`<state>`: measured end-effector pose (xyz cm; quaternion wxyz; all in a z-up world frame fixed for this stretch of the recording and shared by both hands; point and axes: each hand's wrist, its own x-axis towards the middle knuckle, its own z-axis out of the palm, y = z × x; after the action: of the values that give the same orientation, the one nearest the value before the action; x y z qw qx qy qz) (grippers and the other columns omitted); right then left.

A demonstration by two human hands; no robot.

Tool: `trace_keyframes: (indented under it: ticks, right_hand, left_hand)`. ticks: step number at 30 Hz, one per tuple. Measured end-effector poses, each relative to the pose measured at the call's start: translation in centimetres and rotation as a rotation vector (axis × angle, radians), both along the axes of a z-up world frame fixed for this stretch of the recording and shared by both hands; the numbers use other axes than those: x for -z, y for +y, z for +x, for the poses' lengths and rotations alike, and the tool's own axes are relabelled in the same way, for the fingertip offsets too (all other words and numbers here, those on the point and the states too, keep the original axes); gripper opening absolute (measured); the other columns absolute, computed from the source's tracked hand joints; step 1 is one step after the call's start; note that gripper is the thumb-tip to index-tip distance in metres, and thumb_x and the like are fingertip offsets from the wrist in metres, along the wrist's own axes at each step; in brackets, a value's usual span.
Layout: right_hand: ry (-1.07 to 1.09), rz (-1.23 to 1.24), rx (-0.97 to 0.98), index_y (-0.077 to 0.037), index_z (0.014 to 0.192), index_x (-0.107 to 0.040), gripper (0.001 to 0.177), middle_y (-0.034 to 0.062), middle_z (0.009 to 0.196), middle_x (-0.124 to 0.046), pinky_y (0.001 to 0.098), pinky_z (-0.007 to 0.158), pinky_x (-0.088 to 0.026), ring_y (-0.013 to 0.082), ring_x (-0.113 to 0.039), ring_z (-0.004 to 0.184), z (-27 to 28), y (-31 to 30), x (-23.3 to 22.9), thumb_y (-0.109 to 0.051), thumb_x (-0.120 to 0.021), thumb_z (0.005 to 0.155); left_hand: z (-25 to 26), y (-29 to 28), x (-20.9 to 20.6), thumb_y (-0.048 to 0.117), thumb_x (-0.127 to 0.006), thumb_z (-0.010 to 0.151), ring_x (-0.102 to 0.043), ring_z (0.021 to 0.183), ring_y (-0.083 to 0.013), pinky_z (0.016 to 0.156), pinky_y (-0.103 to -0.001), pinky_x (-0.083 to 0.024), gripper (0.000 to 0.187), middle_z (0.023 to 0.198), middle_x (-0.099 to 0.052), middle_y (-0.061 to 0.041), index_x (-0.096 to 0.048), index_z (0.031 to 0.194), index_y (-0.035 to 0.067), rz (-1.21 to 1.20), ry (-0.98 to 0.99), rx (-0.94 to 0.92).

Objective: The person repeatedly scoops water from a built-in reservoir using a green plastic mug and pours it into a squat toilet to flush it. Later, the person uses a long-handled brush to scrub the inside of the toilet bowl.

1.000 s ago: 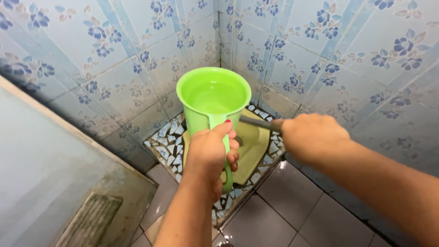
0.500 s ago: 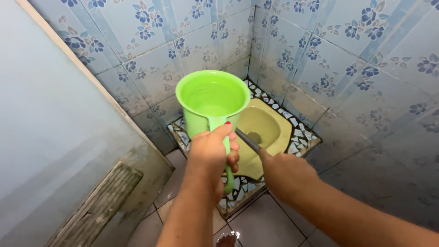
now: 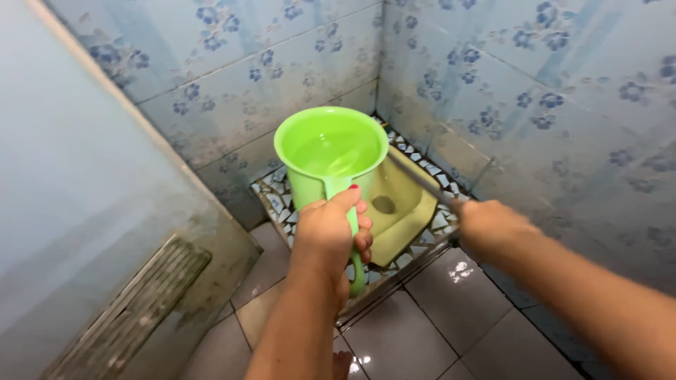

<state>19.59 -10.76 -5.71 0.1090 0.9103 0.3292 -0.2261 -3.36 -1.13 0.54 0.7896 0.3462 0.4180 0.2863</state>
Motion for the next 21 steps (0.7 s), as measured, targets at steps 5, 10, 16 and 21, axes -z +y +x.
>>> trace_keyframes:
  ticks: [5,10,16,21]
  right_hand:
    - [-0.031,-0.105,-0.088,-0.024,0.151,-0.048,0.045,0.0128,0.131,-0.065,0.0462,0.102,-0.055,0.0295,-0.065,0.121,-4.3,-1.7,-4.1,-0.032,-0.03,0.111]
    - [-0.035,-0.091,-0.037,-0.044,0.158,-0.039,0.06,0.0116,0.124,-0.07,0.0446,0.102,-0.057,0.0285,-0.07,0.118,0.0,-3.4,-2.9,-0.015,-0.037,0.105]
    - [0.048,-0.068,-0.066,-0.018,0.144,-0.056,0.043,0.0137,0.111,-0.072,0.0425,0.086,-0.063,0.0275,-0.074,0.104,-4.3,-3.4,-2.0,-0.033,-0.032,0.112]
    - [0.07,-0.205,-0.115,-0.03,0.152,-0.047,0.046,0.0111,0.112,-0.074,0.0374,0.085,-0.064,0.0238,-0.075,0.101,-1.4,-4.2,-3.1,-0.024,-0.041,0.107]
  left_hand:
    - [1.3,-0.6,0.4,0.024,-0.063,0.09,-0.047,0.047,-0.0164,0.045,-0.035,-0.04,0.023,0.068,-0.056,-0.009,-0.057,0.086,0.002,-0.002,0.015,0.01]
    - [2.4,-1.1,-0.6,0.024,-0.062,0.09,-0.047,0.048,-0.0163,0.045,-0.035,-0.039,0.023,0.07,-0.056,-0.009,-0.057,0.087,0.002,-0.019,0.057,-0.009]
    - [3.3,-1.2,-0.3,0.024,-0.062,0.092,-0.047,0.048,-0.0162,0.046,-0.034,-0.04,0.024,0.071,-0.056,-0.01,-0.058,0.088,0.001,0.021,0.041,0.044]
    - [2.9,-1.4,-0.4,0.023,-0.062,0.091,-0.046,0.047,-0.0162,0.045,-0.034,-0.039,0.023,0.071,-0.055,-0.009,-0.057,0.086,0.002,0.005,0.038,0.06]
